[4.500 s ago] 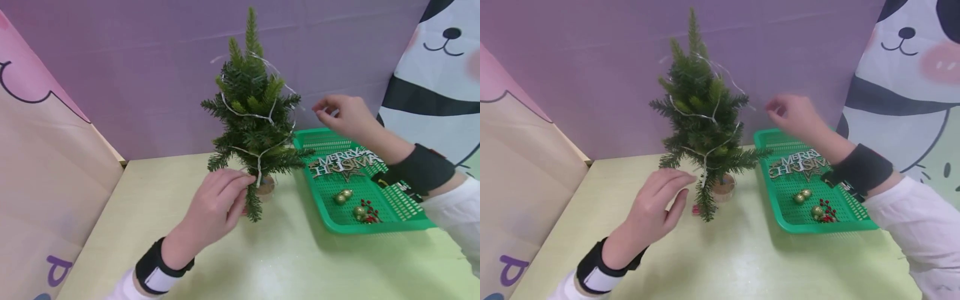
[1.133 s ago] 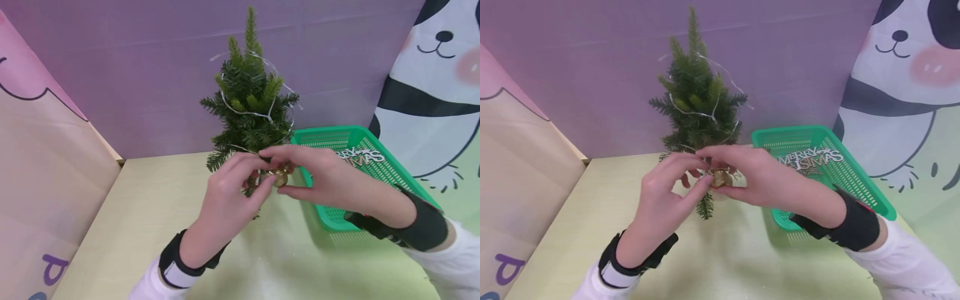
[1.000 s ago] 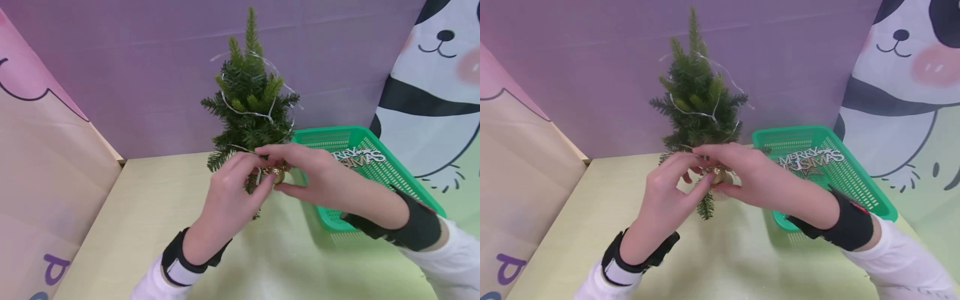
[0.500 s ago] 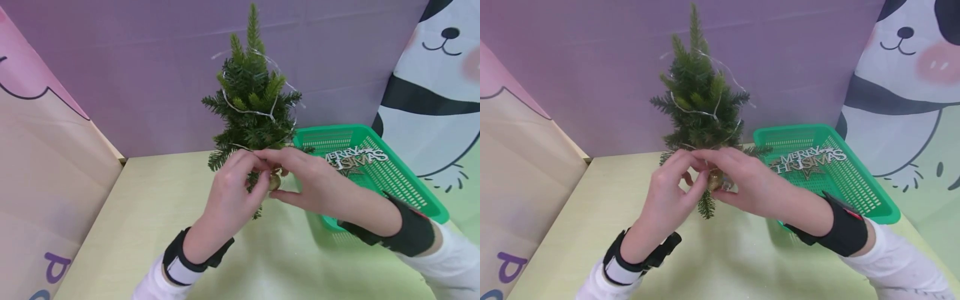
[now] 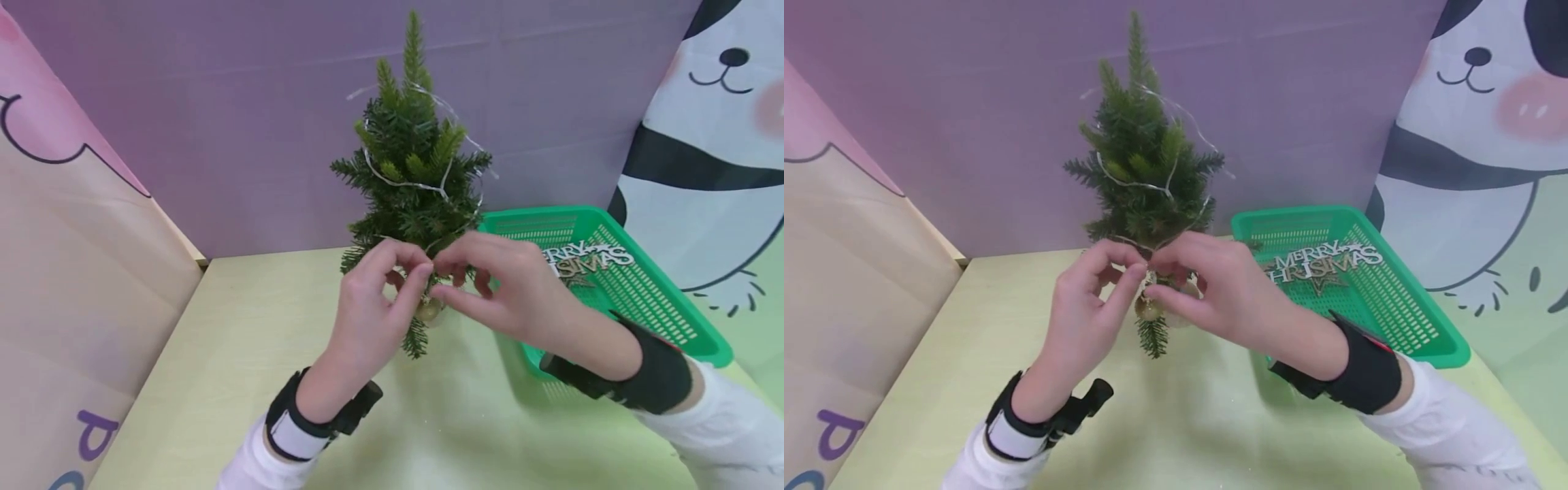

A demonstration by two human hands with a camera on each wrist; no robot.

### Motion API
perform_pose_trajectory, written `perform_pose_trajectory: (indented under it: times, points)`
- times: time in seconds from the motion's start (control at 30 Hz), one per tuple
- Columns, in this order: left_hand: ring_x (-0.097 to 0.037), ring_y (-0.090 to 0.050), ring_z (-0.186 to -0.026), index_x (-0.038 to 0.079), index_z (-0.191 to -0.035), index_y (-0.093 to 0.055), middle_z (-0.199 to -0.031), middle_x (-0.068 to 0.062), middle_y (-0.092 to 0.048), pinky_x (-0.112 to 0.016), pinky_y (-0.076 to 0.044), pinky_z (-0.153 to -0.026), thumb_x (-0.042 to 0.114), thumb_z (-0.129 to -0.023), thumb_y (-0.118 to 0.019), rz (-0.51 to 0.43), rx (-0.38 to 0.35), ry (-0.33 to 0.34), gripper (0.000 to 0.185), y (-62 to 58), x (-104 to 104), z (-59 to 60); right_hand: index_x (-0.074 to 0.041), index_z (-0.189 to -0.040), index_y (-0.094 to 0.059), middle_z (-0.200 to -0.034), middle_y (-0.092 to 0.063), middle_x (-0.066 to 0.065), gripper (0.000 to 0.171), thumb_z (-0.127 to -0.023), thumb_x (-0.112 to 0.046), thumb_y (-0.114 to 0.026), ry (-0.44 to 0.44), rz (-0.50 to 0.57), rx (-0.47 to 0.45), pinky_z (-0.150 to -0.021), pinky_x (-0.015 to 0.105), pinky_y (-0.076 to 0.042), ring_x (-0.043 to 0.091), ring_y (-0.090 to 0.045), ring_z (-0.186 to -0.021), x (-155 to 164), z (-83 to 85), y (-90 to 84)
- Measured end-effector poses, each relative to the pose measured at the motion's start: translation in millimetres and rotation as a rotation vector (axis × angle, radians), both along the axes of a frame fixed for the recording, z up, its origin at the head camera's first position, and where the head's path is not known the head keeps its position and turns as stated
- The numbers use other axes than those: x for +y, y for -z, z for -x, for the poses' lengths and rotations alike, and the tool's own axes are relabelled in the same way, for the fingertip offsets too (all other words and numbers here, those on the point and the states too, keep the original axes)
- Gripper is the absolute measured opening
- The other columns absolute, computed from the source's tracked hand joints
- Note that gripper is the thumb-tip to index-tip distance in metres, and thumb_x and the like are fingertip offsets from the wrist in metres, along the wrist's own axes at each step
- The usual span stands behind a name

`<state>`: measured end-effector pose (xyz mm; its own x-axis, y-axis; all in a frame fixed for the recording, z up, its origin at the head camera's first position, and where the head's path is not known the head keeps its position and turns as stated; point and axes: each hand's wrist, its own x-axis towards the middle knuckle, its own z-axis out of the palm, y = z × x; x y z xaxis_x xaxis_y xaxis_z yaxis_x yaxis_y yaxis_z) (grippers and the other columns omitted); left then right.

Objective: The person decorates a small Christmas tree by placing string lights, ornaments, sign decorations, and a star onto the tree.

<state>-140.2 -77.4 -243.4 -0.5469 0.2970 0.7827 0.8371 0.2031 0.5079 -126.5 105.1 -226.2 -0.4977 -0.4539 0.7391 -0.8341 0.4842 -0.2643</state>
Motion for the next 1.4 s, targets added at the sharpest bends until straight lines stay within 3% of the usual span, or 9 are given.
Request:
perform_pose_trajectory:
  times: [0.13,0.27,0.4,0.63,0.8,1.07,1.4]
  points:
    - [-0.01,-0.057,-0.076,0.002,-0.091,-0.06,-0.085,-0.005,-0.063,-0.024,-0.051,-0.066,0.006,-0.09,-0.062,0.001,-0.011,0.017,0.004,-0.2,0,-1.4,-0.012,-0.09,-0.067,-0.08,-0.064,-0.005,0.028,-0.093,-0.038,-0.057,-0.012,0.024,0.017,-0.047,0.013,-0.037,0.003,-0.05,-0.064,-1,2.0,0.8]
    - [-0.011,-0.057,-0.077,0.002,-0.091,-0.06,-0.086,-0.006,-0.063,-0.025,-0.051,-0.066,0.005,-0.09,-0.062,-0.011,-0.009,0.007,0.004,-0.5,-2,-3.1,-0.013,-0.085,-0.065,-0.077,-0.061,-0.007,0.005,-0.088,-0.016,-0.066,0.009,0.05,0.002,-0.045,0.015,-0.036,0.001,-0.047,-0.063,0,0.0,-1.7]
    - [-0.011,-0.056,-0.077,0.001,-0.091,-0.06,-0.086,-0.007,-0.063,-0.025,-0.051,-0.066,0.005,-0.09,-0.061,-0.028,0.006,-0.019,0.004,-1.1,-4,-2.3,-0.012,-0.082,-0.062,-0.074,-0.057,-0.007,0.011,-0.08,-0.002,-0.067,0.046,0.074,0.001,-0.047,0.015,-0.034,0.003,-0.044,-0.061,1,-2.0,-7.2]
    - [-0.014,-0.053,-0.072,0.0,-0.09,-0.061,-0.079,-0.008,-0.061,-0.028,-0.048,-0.059,0.011,-0.093,-0.059,-0.053,0.153,-0.125,0.012,-3.6,-5,5.8,-0.007,-0.079,-0.062,-0.069,-0.054,0.0,0.006,-0.081,-0.011,-0.067,0.198,0.045,0.181,-0.05,0.018,-0.034,0.007,-0.042,-0.057,-7,1.6,-12.0]
    - [-0.017,-0.053,-0.07,-0.002,-0.09,-0.062,-0.078,-0.01,-0.061,-0.029,-0.047,-0.057,0.012,-0.093,-0.059,-0.064,0.231,-0.202,0.015,-4.4,-5,13.0,-0.007,-0.078,-0.064,-0.067,-0.058,0.003,0.014,-0.083,-0.019,-0.063,0.289,0.015,0.306,-0.046,0.025,-0.04,0.011,-0.051,-0.055,-14,5.5,-13.0]
    - [-0.017,-0.053,-0.069,-0.003,-0.09,-0.063,-0.079,-0.011,-0.061,-0.025,-0.046,-0.059,0.005,-0.09,-0.062,-0.067,0.22,-0.267,0.008,-3.0,-5,23.2,-0.007,-0.077,-0.069,-0.063,-0.059,0.003,0.017,-0.086,-0.019,-0.061,0.341,-0.034,0.386,-0.038,0.023,-0.032,0.012,-0.048,-0.045,-23,9.3,-9.7]
    - [-0.018,-0.051,-0.071,-0.002,-0.092,-0.064,-0.079,-0.01,-0.061,-0.026,-0.046,-0.061,0.007,-0.091,-0.061,-0.065,0.229,-0.26,0.009,-8.5,2,28.3,-0.005,-0.076,-0.069,-0.062,-0.06,0.005,0.018,-0.085,-0.017,-0.059,0.457,-0.024,0.427,-0.035,0.025,-0.025,0.014,-0.049,-0.043,-22,11.1,-12.5]
